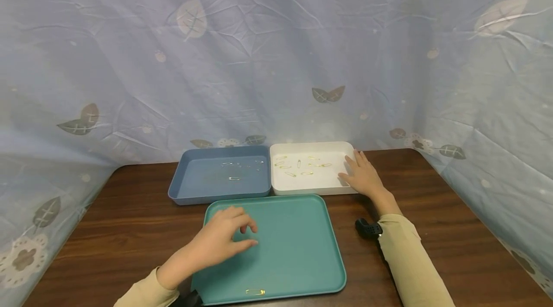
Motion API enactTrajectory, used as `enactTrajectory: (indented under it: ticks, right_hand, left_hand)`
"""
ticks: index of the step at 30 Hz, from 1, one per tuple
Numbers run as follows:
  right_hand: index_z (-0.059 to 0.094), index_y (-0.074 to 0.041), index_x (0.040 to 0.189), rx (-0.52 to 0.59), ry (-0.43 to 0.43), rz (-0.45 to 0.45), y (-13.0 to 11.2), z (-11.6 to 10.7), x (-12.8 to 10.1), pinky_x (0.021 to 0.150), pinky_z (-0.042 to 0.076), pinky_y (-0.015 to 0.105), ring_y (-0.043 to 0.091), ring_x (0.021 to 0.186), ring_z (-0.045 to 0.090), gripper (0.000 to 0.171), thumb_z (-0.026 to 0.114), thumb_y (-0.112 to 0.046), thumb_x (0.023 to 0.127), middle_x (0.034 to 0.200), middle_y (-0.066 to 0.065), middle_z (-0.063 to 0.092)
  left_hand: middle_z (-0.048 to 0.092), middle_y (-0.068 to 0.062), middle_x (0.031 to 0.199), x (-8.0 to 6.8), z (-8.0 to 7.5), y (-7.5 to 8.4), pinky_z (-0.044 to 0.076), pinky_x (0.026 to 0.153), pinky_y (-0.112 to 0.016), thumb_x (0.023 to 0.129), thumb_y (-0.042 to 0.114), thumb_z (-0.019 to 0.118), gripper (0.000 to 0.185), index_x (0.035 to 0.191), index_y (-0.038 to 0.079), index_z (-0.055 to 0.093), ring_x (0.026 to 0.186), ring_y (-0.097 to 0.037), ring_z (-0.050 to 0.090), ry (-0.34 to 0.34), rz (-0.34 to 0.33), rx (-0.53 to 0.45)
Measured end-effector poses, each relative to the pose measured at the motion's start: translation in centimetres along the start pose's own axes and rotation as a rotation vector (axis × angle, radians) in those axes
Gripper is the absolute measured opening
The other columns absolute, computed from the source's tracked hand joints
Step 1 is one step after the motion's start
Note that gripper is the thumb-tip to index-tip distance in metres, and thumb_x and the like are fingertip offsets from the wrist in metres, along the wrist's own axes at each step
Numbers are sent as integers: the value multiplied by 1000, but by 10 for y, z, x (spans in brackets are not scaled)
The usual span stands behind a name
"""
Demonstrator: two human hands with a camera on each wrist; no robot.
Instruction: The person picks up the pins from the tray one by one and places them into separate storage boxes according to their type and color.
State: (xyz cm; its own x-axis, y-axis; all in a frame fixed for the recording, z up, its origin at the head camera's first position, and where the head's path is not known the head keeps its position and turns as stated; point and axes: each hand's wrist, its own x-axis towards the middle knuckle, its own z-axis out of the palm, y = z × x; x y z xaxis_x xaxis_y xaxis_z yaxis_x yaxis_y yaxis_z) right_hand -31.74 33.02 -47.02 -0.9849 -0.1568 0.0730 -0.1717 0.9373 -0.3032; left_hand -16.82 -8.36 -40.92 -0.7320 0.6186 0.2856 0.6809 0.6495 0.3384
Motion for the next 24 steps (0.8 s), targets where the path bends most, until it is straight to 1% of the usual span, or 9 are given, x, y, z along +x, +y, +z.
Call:
enactTrajectory:
  ticks: [2,5,7,10,15,18,21,24]
  right_hand:
    - [29,3,150,-7,-3,0,0,1,0,117,14,63,49,148,5,71,51,-40,98,159,31,8]
    - [29,4,150,-7,-7,-3,0,1,1,117,14,64,49,147,5,71,51,-39,98,159,32,8]
    - [29,4,150,0,-11,-4,0,1,1,117,13,64,49,147,5,71,51,-39,98,159,32,7]
    - [29,4,150,2,-8,-5,0,-1,0,117,14,64,50,147,5,71,52,-38,98,159,32,8]
    - [31,5,149,-1,10,-13,0,-3,-1,116,16,65,50,147,8,70,52,-38,98,158,33,10]
    - [31,5,149,10,10,-15,-2,-3,-1,116,16,65,51,146,8,70,52,-38,98,158,33,11]
    - [31,5,149,8,7,-12,-3,-3,-1,116,16,65,50,147,8,70,52,-39,97,158,33,10]
    - [31,5,149,1,2,-10,-3,-2,0,116,16,64,50,147,8,70,51,-39,98,158,33,10]
  left_hand:
    - [53,10,78,-6,1,1,34,73,-25,79,31,81,18,91,25,68,76,-1,40,-12,3,-15]
    - [53,10,78,-14,3,2,33,72,-24,79,33,81,19,90,26,68,76,0,38,-40,-5,-39]
    - [52,11,78,-18,4,2,31,71,-22,79,33,81,19,90,26,68,75,0,37,-67,-9,-64]
    - [50,12,78,-23,8,2,30,69,-20,80,32,80,17,91,26,68,74,0,37,-113,3,-103]
    - [49,14,78,-27,14,2,31,69,-18,81,36,78,15,89,29,67,74,2,37,-195,55,-126]
    - [49,15,78,-29,18,2,30,69,-18,81,38,77,15,87,30,66,75,3,37,-249,70,-132]
    - [48,16,78,-30,21,2,30,69,-17,82,39,77,15,86,31,65,75,4,38,-308,57,-148]
    - [47,18,78,-31,23,1,30,69,-16,82,42,76,16,86,32,65,75,4,38,-347,44,-165]
